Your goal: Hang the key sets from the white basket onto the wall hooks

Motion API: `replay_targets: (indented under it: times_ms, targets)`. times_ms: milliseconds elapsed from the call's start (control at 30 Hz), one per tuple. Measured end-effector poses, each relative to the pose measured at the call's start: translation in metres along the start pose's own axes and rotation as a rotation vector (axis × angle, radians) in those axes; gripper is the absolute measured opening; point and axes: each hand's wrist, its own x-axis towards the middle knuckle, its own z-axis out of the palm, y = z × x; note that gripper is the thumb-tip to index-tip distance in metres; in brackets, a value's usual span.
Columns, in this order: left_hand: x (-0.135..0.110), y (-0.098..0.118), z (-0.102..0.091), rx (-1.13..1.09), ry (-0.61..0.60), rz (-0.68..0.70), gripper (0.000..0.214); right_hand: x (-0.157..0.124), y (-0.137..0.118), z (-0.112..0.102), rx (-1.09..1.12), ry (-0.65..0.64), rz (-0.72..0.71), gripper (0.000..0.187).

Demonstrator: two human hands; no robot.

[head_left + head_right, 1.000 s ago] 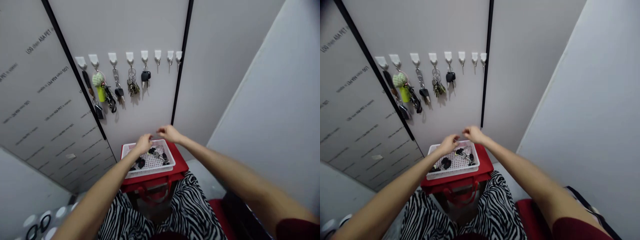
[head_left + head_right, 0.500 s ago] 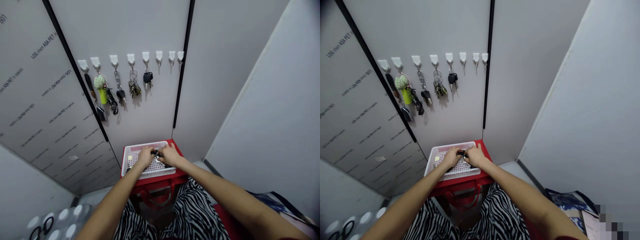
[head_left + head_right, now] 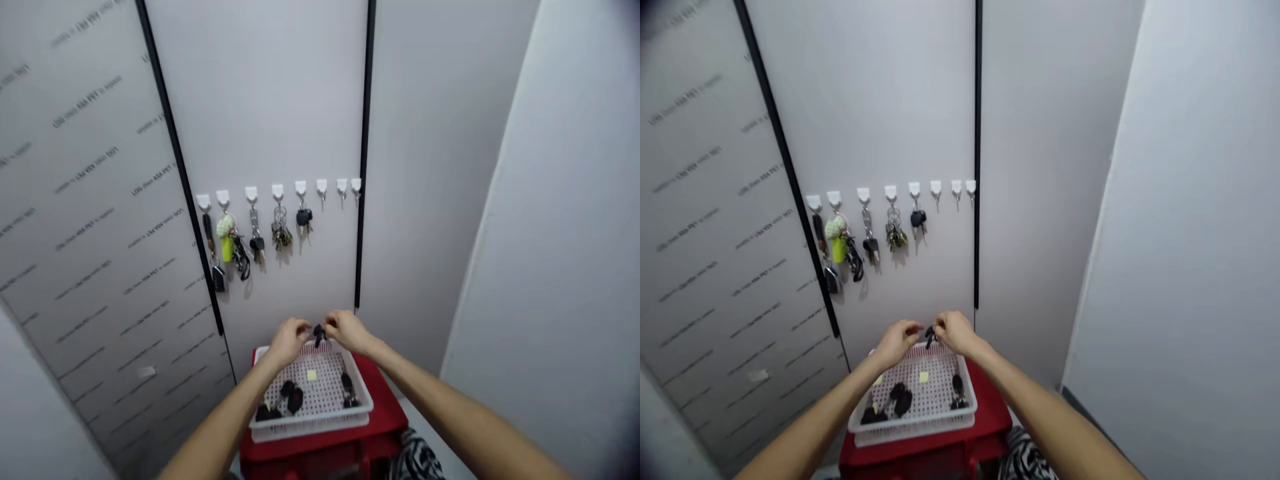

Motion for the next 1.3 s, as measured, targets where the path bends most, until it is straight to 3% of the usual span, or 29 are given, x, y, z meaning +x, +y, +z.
replay_targets:
  times_ms: [133,367,500,633,900,1067,1167,1300]
  targets:
    - [0.033,0.041,-0.044,-0.203,0.130,0.063,0.024,0.031,-0.005,-0.061,0.159,0.145,-0.055,0.020]
    - [0.080,0.107,-0.105,-0.146,0.383,0.173,0.028,0.083,-0.013,-0.159,0.432,0.439,0.051,0.015]
    - [0.099,0.125,-0.124,-0.030,0.419,0.179,0.032,0.107,-0.013,-0.190,0.483,0.540,0.136,0.012]
    - [0.113,0.133,-0.133,0.050,0.442,0.124,0.035,0.125,-0.014,-0.202,0.371,0.581,0.191,0.013]
    - [0.128,0.136,-0.135,0.135,0.452,0.126,0.033,0.145,-0.014,-0.201,0.173,0.592,0.292,0.016]
    - [0.089,0.122,-0.110,0.147,0.403,0.219,0.036,0.125,-0.005,-0.185,0.178,0.614,0.246,0.025]
    - [0.047,0.081,-0.083,0.165,0.206,0.217,0.036,0.091,0.001,-0.146,0.164,0.521,0.126,0.031]
    - [-0.013,0.003,-0.046,0.304,-0.178,0.086,0.033,0.029,-0.005,-0.053,0.239,0.133,-0.053,0.027]
